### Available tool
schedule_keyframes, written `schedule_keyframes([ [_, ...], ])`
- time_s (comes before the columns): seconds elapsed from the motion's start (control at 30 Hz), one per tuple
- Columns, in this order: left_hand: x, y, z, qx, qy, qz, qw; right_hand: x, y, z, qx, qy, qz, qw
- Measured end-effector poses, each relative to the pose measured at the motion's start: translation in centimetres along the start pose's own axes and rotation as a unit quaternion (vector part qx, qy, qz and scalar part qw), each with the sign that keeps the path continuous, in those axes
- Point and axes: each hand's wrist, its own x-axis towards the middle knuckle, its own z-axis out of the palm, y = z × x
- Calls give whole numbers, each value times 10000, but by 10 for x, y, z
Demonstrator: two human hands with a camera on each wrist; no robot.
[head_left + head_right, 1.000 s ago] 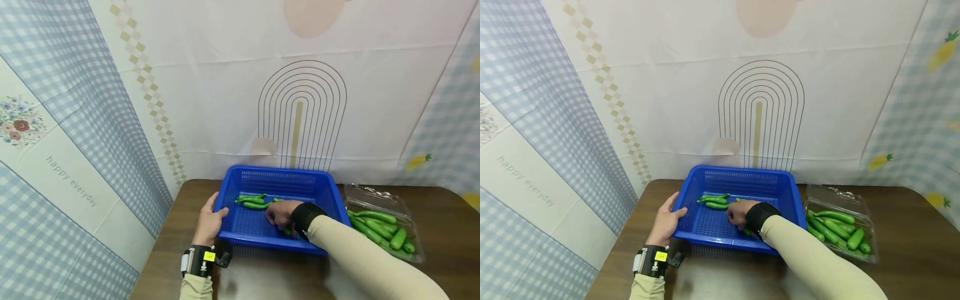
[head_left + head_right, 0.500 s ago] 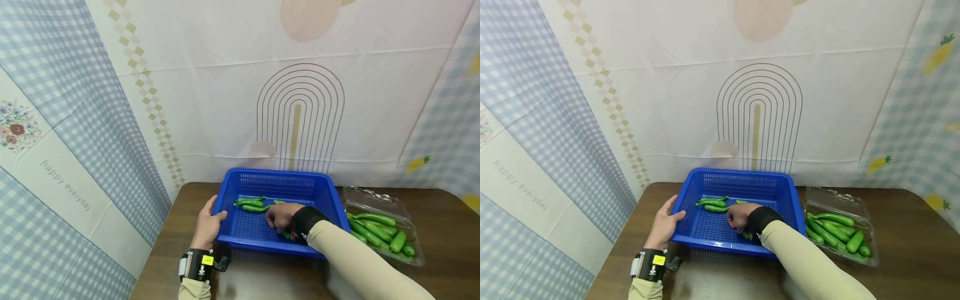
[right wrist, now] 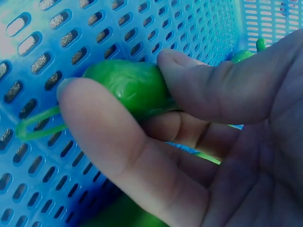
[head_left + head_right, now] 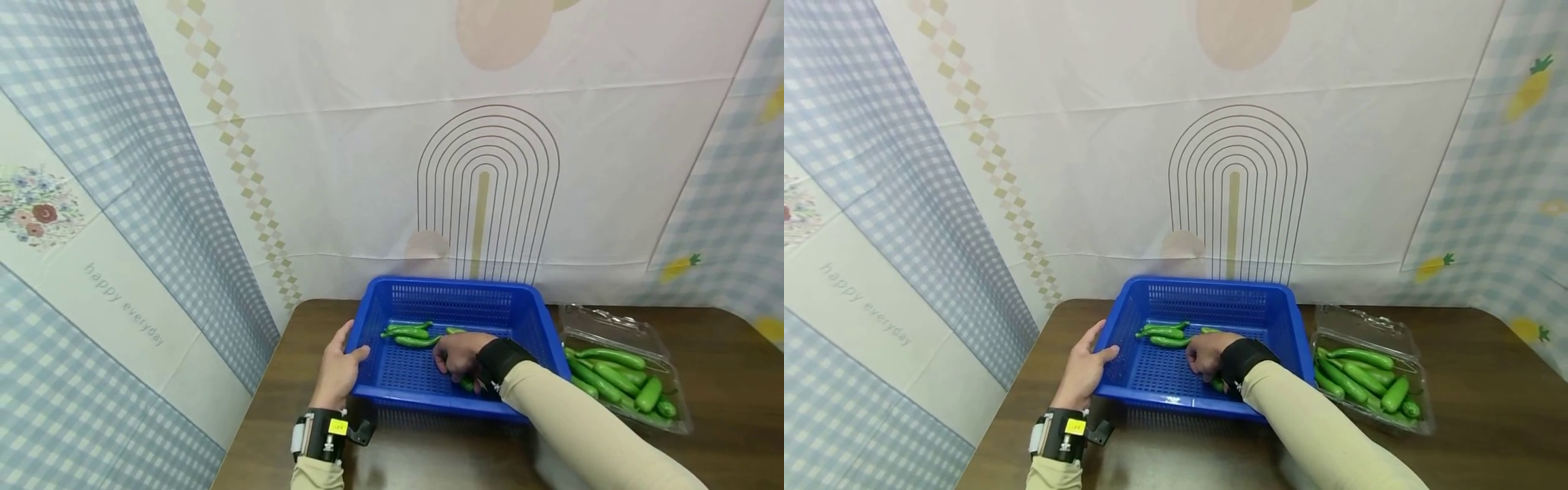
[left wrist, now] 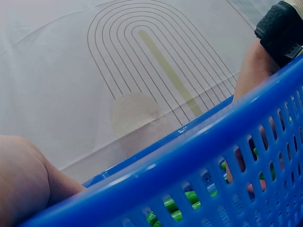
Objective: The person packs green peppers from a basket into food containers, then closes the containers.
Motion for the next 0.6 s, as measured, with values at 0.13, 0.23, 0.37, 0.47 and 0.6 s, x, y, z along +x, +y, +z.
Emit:
schedule_keyframes([
  [0.13, 0, 0, -1, 10, 4, 21, 10000, -2, -2, 0, -20, -17, -49, 10000],
  [0.23, 0, 1, 0, 34, -23, 48, 10000, -5, -3, -2, -88, -54, -123, 9999],
  [0.37, 0, 3, 1, 83, -48, 81, 9999, -8, -2, -6, -135, -141, -210, 9996],
  [0.47, -1, 3, 1, 95, -41, 35, 9999, -13, -4, -13, -171, -250, -335, 9990],
  [0.6, -3, 3, 0, 109, -35, 11, 9999, -25, -12, -29, -279, -332, -527, 9977],
])
